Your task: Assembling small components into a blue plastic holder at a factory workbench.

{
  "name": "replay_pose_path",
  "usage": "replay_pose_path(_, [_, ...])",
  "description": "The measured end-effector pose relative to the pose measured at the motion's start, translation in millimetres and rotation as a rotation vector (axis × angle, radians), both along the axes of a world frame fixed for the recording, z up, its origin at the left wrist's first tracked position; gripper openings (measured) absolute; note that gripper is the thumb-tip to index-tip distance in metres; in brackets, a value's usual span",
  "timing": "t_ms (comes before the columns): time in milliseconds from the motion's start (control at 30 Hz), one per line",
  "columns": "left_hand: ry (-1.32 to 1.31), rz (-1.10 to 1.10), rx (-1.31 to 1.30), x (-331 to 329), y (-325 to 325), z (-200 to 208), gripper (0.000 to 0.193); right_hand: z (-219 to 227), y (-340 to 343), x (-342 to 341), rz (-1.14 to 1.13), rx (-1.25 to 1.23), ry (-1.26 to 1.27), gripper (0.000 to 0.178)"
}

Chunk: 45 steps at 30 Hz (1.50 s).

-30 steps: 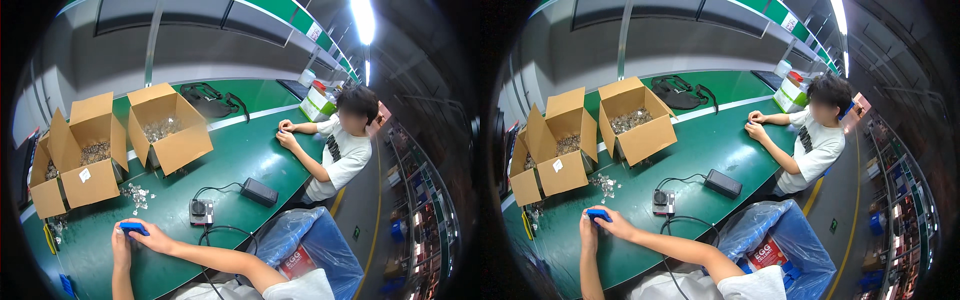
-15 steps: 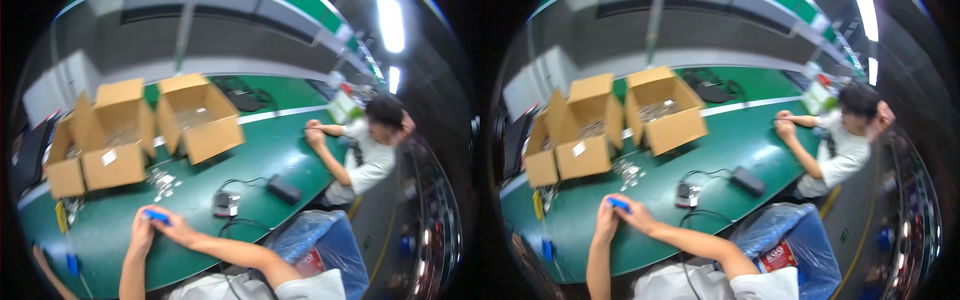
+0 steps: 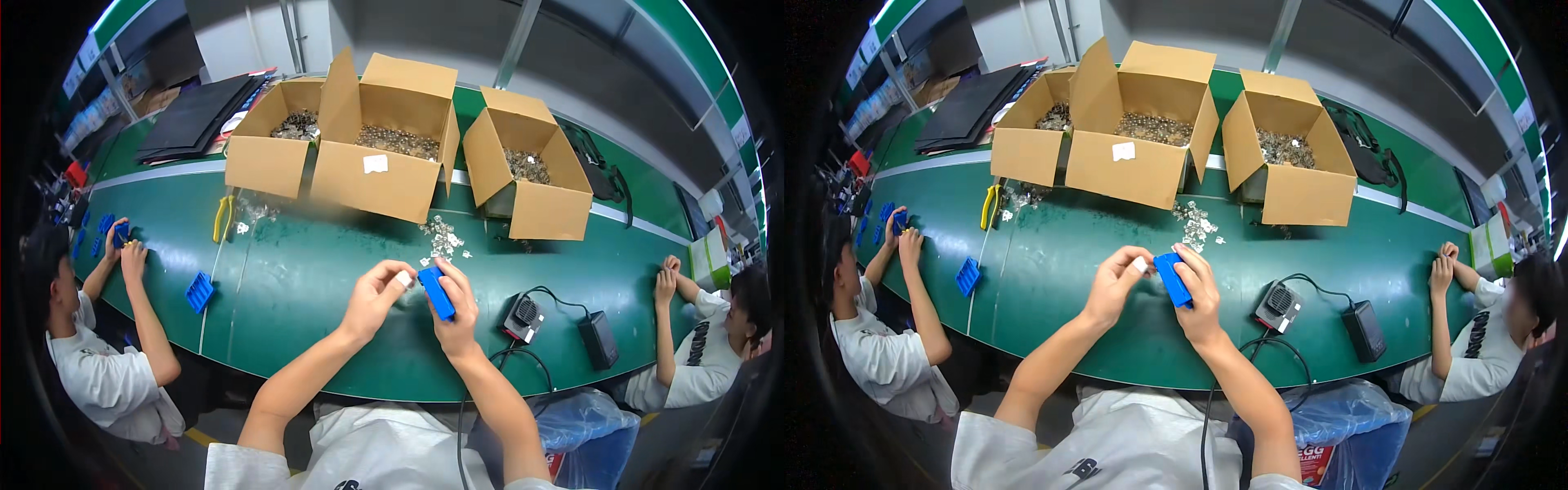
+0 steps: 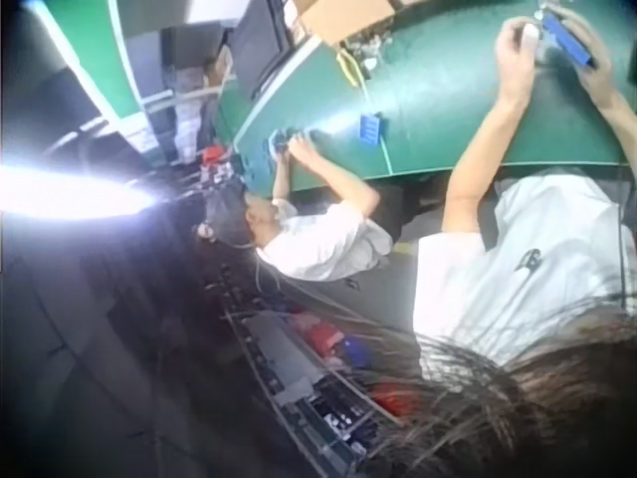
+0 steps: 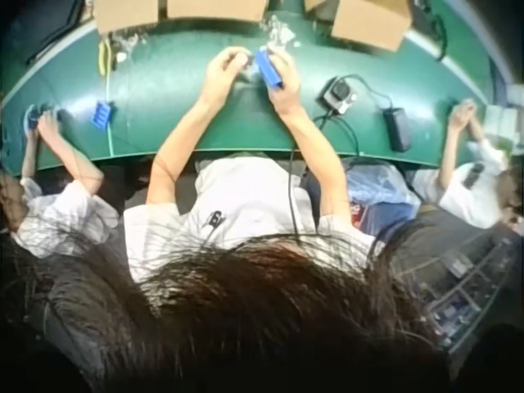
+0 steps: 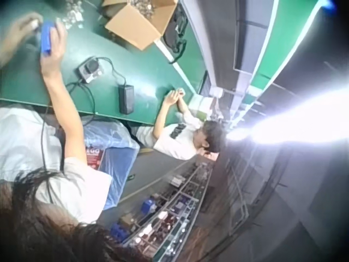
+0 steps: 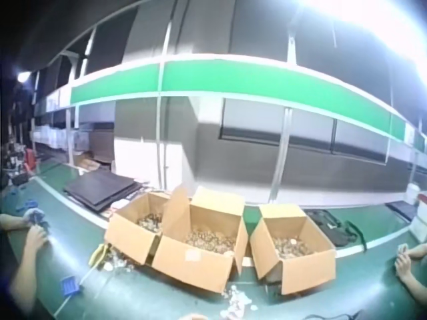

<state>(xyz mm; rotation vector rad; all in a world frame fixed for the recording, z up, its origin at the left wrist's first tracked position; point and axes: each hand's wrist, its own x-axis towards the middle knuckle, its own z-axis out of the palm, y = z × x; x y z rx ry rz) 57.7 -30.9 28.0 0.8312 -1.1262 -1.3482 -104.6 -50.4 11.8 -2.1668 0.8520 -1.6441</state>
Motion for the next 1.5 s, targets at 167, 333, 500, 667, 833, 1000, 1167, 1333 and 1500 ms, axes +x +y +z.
replay_pose_path(167, [0.271,-0.116,0.214,-5,0,-2,0.026,-1,-1,0,-0.030,0.018,0.025,0.050])
replay_pose_path(333, [0.360,-0.160,0.245,-5,0,0,0.026,0,-3,1,-0.030,-0.018,0.067,0.050])
replay_pose_path(500, [0.373,-0.150,0.217,-6,2,2,0.026,3,-2,3,-0.028,-0.032,0.067,0.051])
replay_pose_path(667, [0.403,-0.130,0.185,-8,3,0,0.024,-1,2,5,-0.044,0.027,0.044,0.052])
replay_pose_path(833, [0.237,-0.096,0.147,-5,1,6,0.029,-2,4,4,-0.016,0.046,0.043,0.052])
replay_pose_path(1000, [0.131,-0.181,0.037,-1,-4,-1,0.039,-1,9,5,-0.001,0.061,0.030,0.044])
replay_pose_path(1167, [0.097,-0.211,0.054,1,-5,-6,0.042,2,17,8,0.034,0.265,-0.032,0.035])
replay_pose_path(1333, [0.146,-0.295,0.071,8,-13,-4,0.042,-4,18,13,0.014,0.314,-0.111,0.034])
replay_pose_path(1500, [0.002,-0.297,-0.041,6,-15,-3,0.041,-9,15,8,0.037,0.285,-0.096,0.035])
